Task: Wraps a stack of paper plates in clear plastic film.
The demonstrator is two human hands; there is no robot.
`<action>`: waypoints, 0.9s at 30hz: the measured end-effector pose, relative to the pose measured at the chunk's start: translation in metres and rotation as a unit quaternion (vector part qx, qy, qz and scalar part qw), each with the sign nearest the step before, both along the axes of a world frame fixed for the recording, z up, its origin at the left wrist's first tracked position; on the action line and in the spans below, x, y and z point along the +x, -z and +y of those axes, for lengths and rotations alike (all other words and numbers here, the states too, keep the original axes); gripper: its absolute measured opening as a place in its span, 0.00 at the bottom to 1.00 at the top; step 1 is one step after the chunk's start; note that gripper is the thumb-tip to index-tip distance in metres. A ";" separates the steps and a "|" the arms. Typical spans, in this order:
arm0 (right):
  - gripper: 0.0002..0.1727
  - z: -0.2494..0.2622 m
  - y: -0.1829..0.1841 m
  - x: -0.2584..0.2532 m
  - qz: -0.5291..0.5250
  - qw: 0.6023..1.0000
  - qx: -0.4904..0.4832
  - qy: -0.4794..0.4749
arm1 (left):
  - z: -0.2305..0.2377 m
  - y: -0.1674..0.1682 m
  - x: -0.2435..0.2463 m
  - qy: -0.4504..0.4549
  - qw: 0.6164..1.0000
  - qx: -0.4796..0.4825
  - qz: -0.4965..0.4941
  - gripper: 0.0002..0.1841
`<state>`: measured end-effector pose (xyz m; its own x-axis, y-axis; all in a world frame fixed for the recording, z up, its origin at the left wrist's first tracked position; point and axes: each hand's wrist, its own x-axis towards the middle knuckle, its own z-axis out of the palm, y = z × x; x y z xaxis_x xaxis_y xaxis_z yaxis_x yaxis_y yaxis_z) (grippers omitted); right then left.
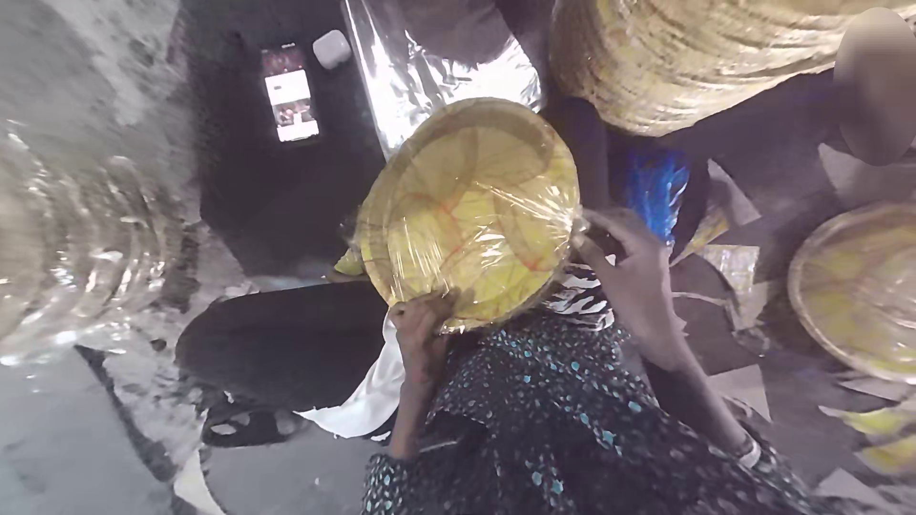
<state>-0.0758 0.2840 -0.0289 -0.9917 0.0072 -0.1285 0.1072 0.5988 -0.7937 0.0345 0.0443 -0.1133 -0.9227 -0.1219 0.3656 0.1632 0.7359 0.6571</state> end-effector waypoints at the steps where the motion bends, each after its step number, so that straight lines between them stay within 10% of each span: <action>1: 0.21 0.002 0.000 -0.001 0.002 1.000 0.015 -0.022 | 0.000 0.000 0.000 0.000 1.000 -0.002 0.000 0.10; 8: 0.32 0.029 0.004 -0.036 -0.028 0.974 0.037 -0.220 | 0.004 0.000 -0.001 -0.004 1.000 -0.016 -0.005 0.13; 27: 0.16 0.023 0.026 -0.034 -0.120 0.958 -0.125 -0.230 | 0.015 0.001 -0.005 -0.060 0.998 0.009 -0.027 0.08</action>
<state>-0.1101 0.3069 -0.0548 -0.8238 -0.4848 -0.2938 0.0745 0.4213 -0.9039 0.0291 0.0592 -0.1143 -0.9196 -0.2384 0.3124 0.0391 0.7356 0.6763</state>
